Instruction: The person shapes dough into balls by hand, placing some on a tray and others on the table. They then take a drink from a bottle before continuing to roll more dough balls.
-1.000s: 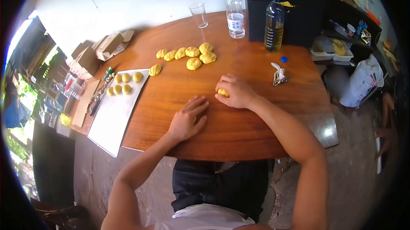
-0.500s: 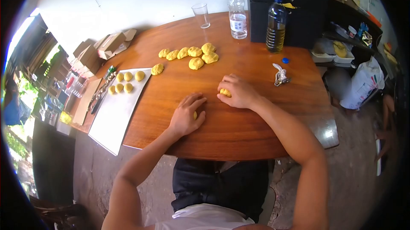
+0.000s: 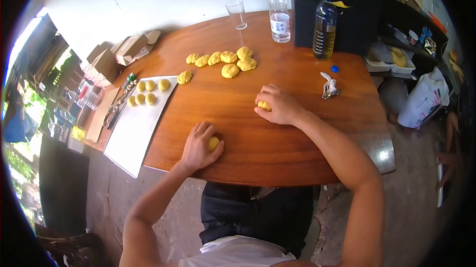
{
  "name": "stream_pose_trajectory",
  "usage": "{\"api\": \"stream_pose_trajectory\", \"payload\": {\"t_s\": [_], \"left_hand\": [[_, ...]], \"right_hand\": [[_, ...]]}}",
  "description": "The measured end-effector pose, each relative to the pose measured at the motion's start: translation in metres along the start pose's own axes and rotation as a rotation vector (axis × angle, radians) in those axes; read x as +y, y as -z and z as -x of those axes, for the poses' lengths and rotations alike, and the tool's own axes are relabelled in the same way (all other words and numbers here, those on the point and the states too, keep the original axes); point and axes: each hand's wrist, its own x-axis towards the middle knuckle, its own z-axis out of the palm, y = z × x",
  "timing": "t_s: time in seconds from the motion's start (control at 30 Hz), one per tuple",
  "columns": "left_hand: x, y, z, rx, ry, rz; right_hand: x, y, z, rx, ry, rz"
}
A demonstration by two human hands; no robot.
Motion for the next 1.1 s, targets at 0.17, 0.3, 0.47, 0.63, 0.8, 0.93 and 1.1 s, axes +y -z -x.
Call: {"api": "stream_pose_trajectory", "payload": {"t_s": [0.17,0.3,0.47,0.63,0.8,0.93,1.1], "left_hand": [[-0.004,-0.013,-0.025,-0.06,-0.12,0.083],[0.013,0.006,0.007,-0.128,-0.082,0.091],[-0.003,0.005,0.012,-0.05,0.028,0.007],[0.0,-0.015,-0.028,-0.036,-0.02,0.06],[0.015,-0.021,-0.025,-0.062,-0.144,0.131],[0.02,-0.005,0.002,-0.024,-0.158,0.073],[0.005,0.004,0.001,-0.057,-0.058,0.07]], "right_hand": [[-0.001,-0.003,0.002,0.045,0.0,0.041],[0.002,-0.004,0.003,0.064,0.036,0.038],[0.002,-0.003,0.001,0.033,0.016,0.009],[0.0,0.001,-0.001,0.0,-0.002,0.051],[0.0,-0.003,0.002,0.047,0.013,0.041],[0.002,-0.003,0.002,0.037,0.026,0.03],[0.002,-0.001,0.002,0.024,0.013,0.026]]}}
